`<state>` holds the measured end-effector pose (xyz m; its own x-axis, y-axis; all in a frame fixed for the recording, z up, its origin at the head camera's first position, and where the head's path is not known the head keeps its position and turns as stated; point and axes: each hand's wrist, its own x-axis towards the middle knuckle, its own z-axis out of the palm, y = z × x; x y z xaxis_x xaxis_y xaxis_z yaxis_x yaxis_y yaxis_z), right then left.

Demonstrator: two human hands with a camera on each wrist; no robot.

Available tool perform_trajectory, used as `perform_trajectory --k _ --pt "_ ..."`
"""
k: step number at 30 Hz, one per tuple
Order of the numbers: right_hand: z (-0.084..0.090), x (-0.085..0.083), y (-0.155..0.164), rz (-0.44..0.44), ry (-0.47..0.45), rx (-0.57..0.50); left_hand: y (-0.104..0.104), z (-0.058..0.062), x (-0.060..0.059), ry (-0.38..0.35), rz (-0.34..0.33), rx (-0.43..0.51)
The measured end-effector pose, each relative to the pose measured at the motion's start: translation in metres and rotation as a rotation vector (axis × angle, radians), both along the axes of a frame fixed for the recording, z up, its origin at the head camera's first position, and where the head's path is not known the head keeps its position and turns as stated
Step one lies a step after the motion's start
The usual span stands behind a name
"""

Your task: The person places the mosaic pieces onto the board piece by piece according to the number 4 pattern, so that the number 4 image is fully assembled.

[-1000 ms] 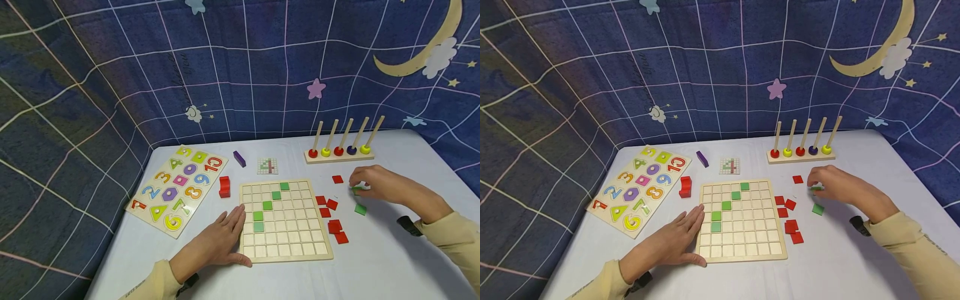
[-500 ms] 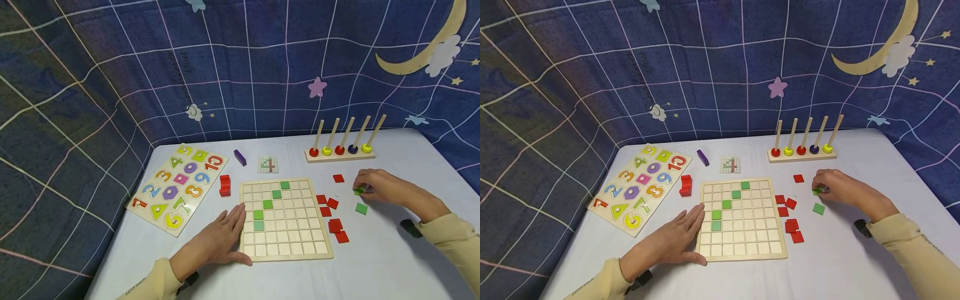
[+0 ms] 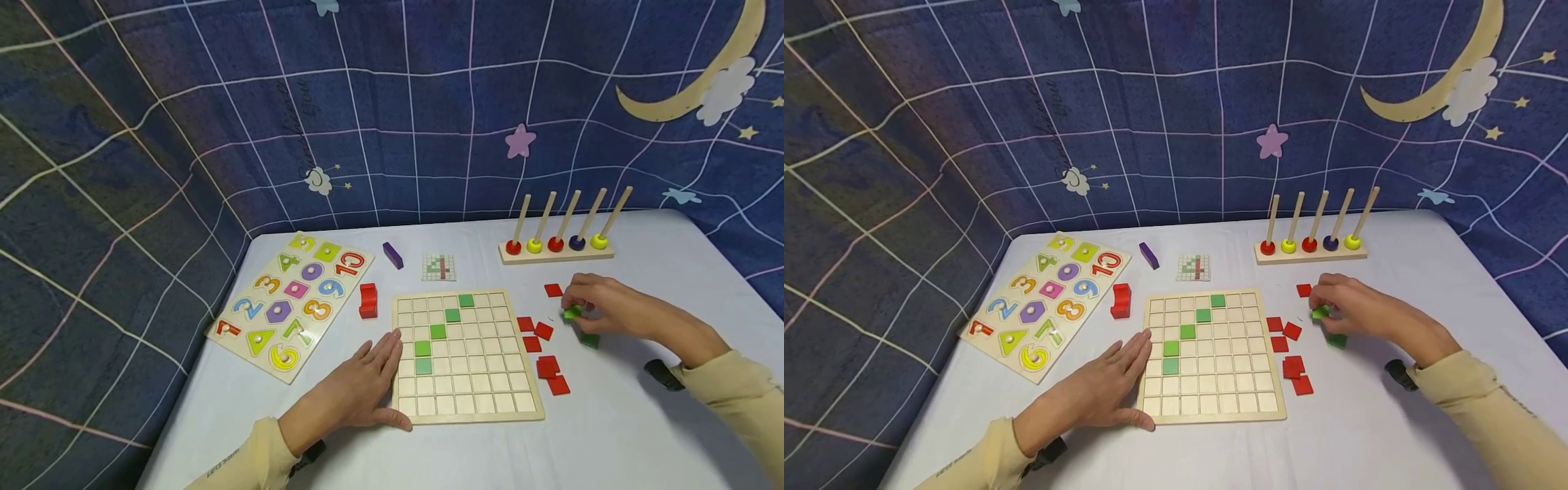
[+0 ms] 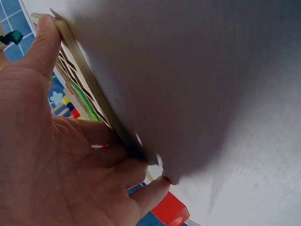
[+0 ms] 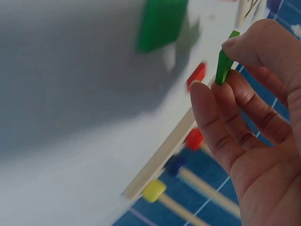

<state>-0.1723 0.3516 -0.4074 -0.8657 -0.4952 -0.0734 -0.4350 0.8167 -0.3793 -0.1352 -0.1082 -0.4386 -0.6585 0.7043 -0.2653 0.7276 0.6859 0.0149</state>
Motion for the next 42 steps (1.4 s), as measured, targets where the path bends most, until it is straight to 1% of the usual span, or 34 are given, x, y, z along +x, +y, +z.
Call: perform_trajectory --k 7,12,17,21,27,35,42 --pt "0.006 0.009 -0.031 0.122 0.085 -0.010 0.000 -0.001 -0.001 0.005 -0.006 0.005" --pt "0.005 0.014 -0.057 0.226 0.141 -0.054 0.000 0.000 -0.001 0.000 -0.003 0.009" --pt "0.001 0.016 -0.088 0.310 0.135 -0.090 0.000 0.002 -0.001 0.004 0.001 0.005" --pt "-0.004 0.015 -0.110 0.371 0.134 -0.087 -0.001 0.004 0.000 0.000 0.000 0.005" --pt "-0.012 0.012 -0.137 0.429 0.134 -0.074 0.000 0.003 0.000 -0.016 0.006 0.006" --pt "-0.012 0.012 -0.164 0.474 0.110 -0.030 0.001 0.005 -0.001 -0.037 0.019 -0.006" --pt "-0.014 0.010 -0.181 0.528 0.108 -0.003 0.001 0.003 0.000 -0.036 0.016 0.002"
